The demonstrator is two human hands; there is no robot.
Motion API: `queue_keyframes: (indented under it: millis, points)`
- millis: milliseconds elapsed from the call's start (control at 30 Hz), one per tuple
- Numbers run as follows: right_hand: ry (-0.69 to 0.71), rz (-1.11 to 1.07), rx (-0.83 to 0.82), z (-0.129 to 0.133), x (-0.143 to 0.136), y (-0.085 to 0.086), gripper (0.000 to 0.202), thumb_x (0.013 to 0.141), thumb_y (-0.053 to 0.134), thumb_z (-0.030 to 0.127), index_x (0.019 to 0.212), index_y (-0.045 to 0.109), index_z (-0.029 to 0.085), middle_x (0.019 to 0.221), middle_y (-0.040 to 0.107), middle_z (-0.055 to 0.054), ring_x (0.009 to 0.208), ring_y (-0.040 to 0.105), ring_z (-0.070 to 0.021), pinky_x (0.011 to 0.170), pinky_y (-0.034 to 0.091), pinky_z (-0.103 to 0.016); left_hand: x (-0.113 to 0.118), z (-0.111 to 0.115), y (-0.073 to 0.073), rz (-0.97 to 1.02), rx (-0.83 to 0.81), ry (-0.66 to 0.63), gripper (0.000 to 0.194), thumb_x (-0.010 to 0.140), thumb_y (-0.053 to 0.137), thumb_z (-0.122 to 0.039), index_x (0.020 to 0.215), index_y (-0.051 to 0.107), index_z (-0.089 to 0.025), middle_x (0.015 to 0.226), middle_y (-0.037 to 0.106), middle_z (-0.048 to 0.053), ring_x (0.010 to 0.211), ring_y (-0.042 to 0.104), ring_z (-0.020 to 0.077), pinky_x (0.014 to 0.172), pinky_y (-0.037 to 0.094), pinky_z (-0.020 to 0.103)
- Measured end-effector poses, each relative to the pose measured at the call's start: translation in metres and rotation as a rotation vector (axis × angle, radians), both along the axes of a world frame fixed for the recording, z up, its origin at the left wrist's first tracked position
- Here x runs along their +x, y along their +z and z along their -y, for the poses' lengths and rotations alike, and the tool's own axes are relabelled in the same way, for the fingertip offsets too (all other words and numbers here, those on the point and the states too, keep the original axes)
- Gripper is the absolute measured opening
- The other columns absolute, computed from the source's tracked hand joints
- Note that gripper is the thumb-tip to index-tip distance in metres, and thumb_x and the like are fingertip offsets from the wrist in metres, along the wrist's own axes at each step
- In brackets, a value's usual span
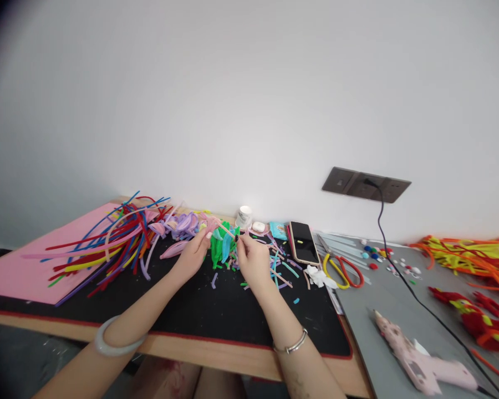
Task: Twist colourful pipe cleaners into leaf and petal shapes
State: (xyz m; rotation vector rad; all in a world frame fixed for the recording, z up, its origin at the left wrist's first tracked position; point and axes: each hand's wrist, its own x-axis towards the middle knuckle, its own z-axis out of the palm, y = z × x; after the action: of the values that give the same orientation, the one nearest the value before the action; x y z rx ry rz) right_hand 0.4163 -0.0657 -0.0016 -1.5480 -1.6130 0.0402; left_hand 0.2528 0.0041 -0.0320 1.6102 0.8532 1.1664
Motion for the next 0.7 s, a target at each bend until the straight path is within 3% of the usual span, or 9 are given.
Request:
queue_keyframes:
  millis: [67, 133, 433, 567, 700]
  points:
    - [0.001, -0.001, 0.007, 0.001, 0.000, 0.001, 0.028, 0.090, 0.041, 0.028, 0.077, 0.064, 0.016, 0.054, 0.053, 0.000, 0.049, 0.046, -0.0120, 0.053, 0.030, -0.023, 0.000, 0.000, 0.001, -0.066, 0.153, 0.006, 0.046, 0.094, 0.039, -0.041, 0.132, 0.050, -0.019, 0.139, 0.051, 0.009, 0.134, 0.038, 0.0228, 0.111, 0.027, 0.036]
    - [0.006, -0.014, 0.006, 0.001, -0.001, 0.001, 0.028, 0.090, 0.041, 0.028, 0.077, 0.063, 0.016, 0.053, 0.052, 0.001, 0.049, 0.046, -0.0121, 0.053, 0.030, -0.023, 0.000, 0.001, 0.002, -0.124, 0.227, -0.017, 0.046, 0.096, 0.034, -0.039, 0.134, 0.049, -0.018, 0.142, 0.048, 0.008, 0.136, 0.036, 0.0218, 0.113, 0.023, 0.036]
    - [0.181, -0.260, -0.077, -0.002, -0.007, -0.001, 0.023, 0.090, 0.045, 0.030, 0.108, 0.049, 0.017, 0.055, 0.046, 0.006, 0.049, 0.045, -0.0126, 0.051, 0.030, -0.022, 0.000, 0.014, 0.008, -0.460, 0.385, -0.214, 0.045, 0.097, 0.028, -0.037, 0.133, 0.049, -0.019, 0.131, 0.059, 0.009, 0.120, 0.054, 0.0241, 0.102, 0.040, 0.039]
    - [0.252, -0.270, -0.087, -0.005, -0.005, -0.002, 0.015, 0.089, 0.044, 0.028, 0.087, 0.056, 0.019, 0.064, 0.057, 0.001, 0.056, 0.052, -0.0140, 0.056, 0.035, -0.023, 0.001, 0.017, 0.006, -0.625, 0.434, -0.276, 0.041, 0.096, 0.029, -0.033, 0.129, 0.051, -0.020, 0.126, 0.061, 0.010, 0.113, 0.058, 0.0239, 0.095, 0.044, 0.037]
    - [0.258, -0.233, -0.067, -0.007, -0.002, -0.001, 0.023, 0.092, 0.039, 0.027, 0.074, 0.051, 0.019, 0.067, 0.058, -0.002, 0.063, 0.054, -0.0160, 0.061, 0.037, -0.026, 0.003, 0.014, 0.012, -0.571, 0.353, -0.383, 0.035, 0.096, 0.030, -0.034, 0.117, 0.052, -0.018, 0.118, 0.063, 0.011, 0.110, 0.057, 0.0236, 0.094, 0.044, 0.036]
